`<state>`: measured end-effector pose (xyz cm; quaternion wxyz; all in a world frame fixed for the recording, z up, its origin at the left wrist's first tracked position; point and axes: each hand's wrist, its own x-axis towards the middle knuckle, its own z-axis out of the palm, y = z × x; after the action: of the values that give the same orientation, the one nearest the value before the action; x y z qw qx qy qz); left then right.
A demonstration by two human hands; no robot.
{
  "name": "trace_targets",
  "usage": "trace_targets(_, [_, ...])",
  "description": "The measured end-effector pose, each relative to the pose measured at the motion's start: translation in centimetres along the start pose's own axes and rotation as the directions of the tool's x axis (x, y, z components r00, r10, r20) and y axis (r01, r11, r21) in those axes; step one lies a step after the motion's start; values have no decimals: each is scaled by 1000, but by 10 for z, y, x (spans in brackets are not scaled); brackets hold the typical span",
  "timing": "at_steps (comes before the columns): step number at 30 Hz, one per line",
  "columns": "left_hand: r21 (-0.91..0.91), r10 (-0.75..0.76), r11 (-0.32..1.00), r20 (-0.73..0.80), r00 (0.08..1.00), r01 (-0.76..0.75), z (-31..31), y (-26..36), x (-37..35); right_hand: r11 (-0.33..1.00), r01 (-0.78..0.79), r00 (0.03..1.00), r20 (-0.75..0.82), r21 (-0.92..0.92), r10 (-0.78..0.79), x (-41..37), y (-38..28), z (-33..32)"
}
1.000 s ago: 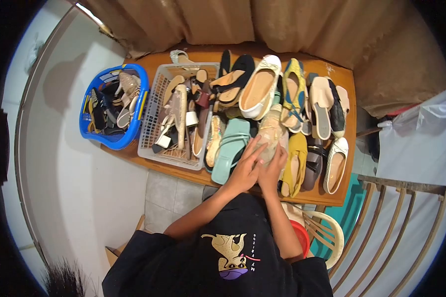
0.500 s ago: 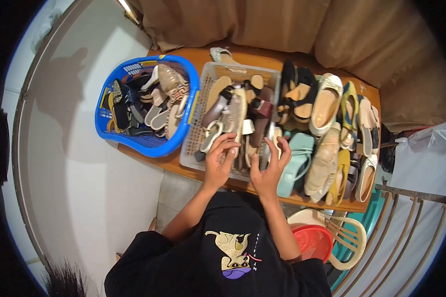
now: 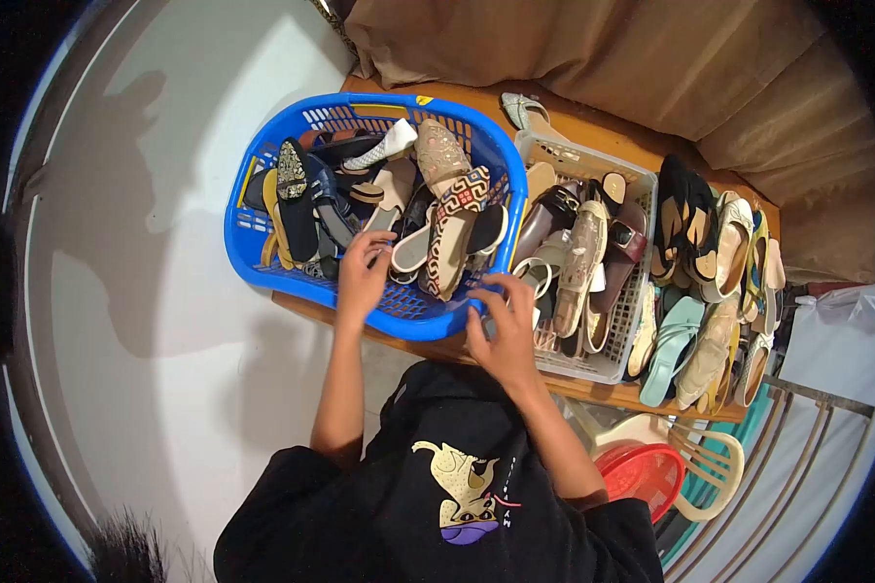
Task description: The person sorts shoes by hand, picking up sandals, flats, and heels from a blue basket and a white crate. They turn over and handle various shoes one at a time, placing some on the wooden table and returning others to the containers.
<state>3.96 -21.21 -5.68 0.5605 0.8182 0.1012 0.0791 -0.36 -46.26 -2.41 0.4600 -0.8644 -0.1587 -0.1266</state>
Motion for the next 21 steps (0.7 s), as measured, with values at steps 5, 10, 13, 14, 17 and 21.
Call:
trace_targets(5, [254, -195, 958, 244, 950, 132, -30, -73, 59, 986, 144, 963, 217, 81, -158, 39, -9, 54])
trace_targets(10, [548, -418, 811, 300, 858, 204, -26, -86, 86, 938, 252, 773, 633, -238, -47, 72, 2, 121])
trace_targets(13, [700, -502, 678, 218, 837, 225, -22, -85, 93, 907, 265, 730, 683, -328, 33, 82, 13, 152])
trace_targets(14, [740, -507, 649, 249, 826, 176, -19, -91, 93, 890, 252, 755, 653, -381, 66, 80, 16, 157])
trace_targets(17, [783, -607, 589, 265, 749, 200, -13, -77, 99, 891, 198, 799, 594, -408, 95, 77, 28, 171])
trace_targets(21, [884, -634, 445, 201, 746, 140, 3, -76, 94, 881, 239, 787, 613, -409, 71, 75, 29, 170])
